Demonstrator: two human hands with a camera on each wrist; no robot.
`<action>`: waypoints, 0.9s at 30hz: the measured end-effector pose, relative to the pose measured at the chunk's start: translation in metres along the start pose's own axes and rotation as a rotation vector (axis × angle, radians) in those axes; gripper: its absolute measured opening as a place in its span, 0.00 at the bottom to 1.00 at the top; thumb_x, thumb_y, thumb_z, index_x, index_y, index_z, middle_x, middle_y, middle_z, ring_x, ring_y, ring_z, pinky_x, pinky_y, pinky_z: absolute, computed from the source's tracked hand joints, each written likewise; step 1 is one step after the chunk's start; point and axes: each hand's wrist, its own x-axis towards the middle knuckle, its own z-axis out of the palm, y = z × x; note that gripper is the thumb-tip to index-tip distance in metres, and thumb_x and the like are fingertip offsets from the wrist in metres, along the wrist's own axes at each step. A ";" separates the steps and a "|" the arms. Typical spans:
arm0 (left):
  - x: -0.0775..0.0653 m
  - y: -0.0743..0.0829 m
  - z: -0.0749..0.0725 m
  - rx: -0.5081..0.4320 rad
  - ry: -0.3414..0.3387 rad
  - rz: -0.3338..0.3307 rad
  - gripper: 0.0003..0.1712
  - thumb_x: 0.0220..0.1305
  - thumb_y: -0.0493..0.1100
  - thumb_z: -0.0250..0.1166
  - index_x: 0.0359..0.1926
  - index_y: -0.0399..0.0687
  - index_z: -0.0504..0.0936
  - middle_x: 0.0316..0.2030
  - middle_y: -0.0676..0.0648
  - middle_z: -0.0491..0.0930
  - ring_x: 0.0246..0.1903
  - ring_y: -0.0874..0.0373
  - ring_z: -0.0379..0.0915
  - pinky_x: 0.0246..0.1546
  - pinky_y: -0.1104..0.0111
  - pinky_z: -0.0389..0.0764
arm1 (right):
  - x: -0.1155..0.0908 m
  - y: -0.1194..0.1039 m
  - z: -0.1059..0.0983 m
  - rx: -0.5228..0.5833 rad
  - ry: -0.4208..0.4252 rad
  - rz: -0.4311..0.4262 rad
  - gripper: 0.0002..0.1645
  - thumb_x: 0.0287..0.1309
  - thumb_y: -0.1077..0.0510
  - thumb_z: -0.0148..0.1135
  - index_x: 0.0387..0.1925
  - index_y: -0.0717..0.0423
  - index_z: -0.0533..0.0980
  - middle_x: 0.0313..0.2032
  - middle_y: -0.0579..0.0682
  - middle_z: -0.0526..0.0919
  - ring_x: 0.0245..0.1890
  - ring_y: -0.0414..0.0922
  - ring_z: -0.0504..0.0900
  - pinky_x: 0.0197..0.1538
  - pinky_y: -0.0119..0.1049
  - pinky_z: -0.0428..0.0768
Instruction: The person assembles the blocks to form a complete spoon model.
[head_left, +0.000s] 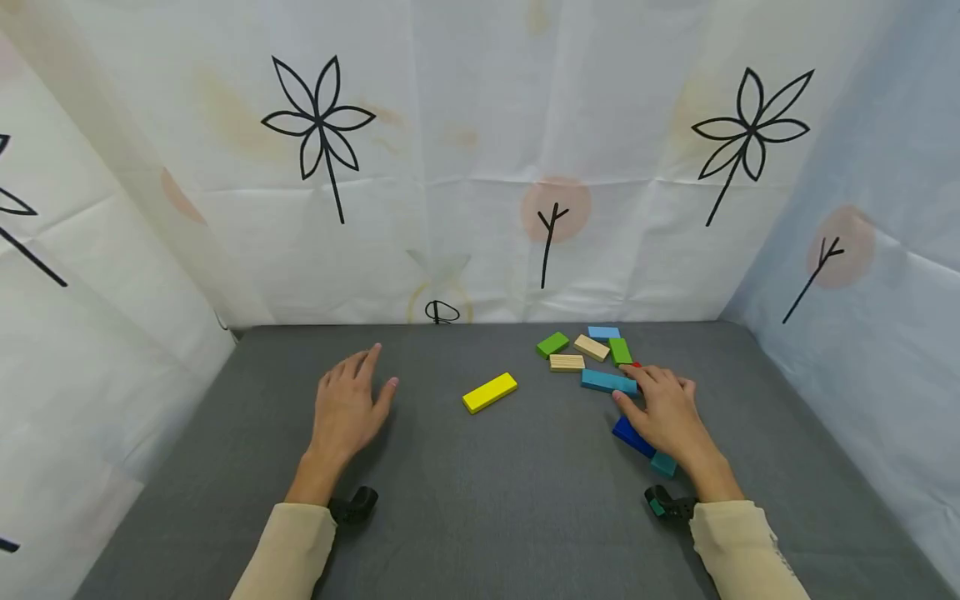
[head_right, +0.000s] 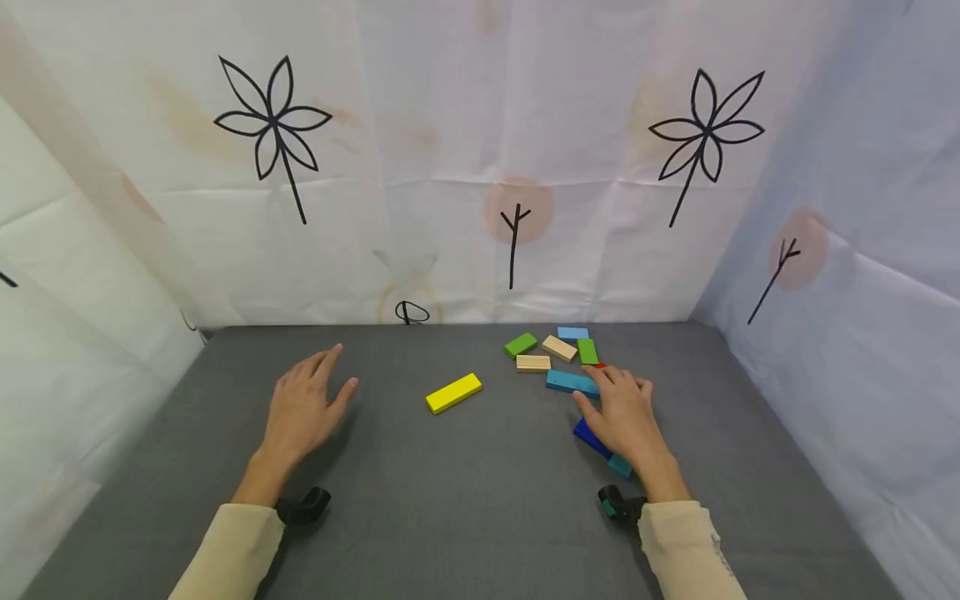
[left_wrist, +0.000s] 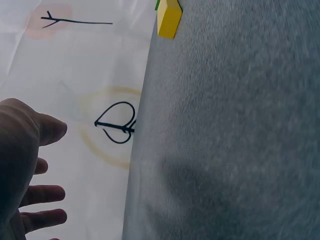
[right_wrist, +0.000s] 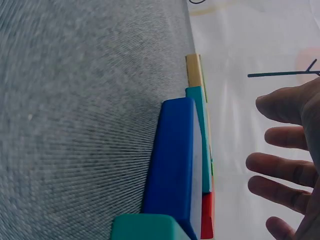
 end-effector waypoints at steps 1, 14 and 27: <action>0.000 0.001 0.001 -0.020 -0.007 -0.005 0.36 0.73 0.52 0.62 0.74 0.37 0.67 0.64 0.30 0.72 0.63 0.32 0.67 0.63 0.36 0.64 | 0.000 0.000 0.000 0.013 -0.004 0.006 0.28 0.69 0.53 0.64 0.64 0.63 0.75 0.55 0.66 0.79 0.55 0.65 0.73 0.53 0.67 0.59; -0.003 0.029 0.019 -0.233 -0.153 -0.068 0.37 0.72 0.52 0.65 0.75 0.42 0.67 0.62 0.37 0.75 0.62 0.37 0.70 0.59 0.40 0.71 | -0.002 0.005 -0.008 0.179 -0.094 0.078 0.26 0.66 0.55 0.67 0.60 0.65 0.77 0.46 0.61 0.82 0.47 0.61 0.80 0.48 0.61 0.79; 0.000 0.056 0.058 -0.416 -0.303 -0.015 0.36 0.70 0.50 0.67 0.74 0.44 0.69 0.57 0.43 0.78 0.56 0.45 0.74 0.56 0.47 0.75 | -0.010 0.007 -0.013 0.203 -0.220 0.042 0.31 0.60 0.47 0.73 0.57 0.63 0.80 0.49 0.59 0.83 0.49 0.58 0.80 0.51 0.61 0.78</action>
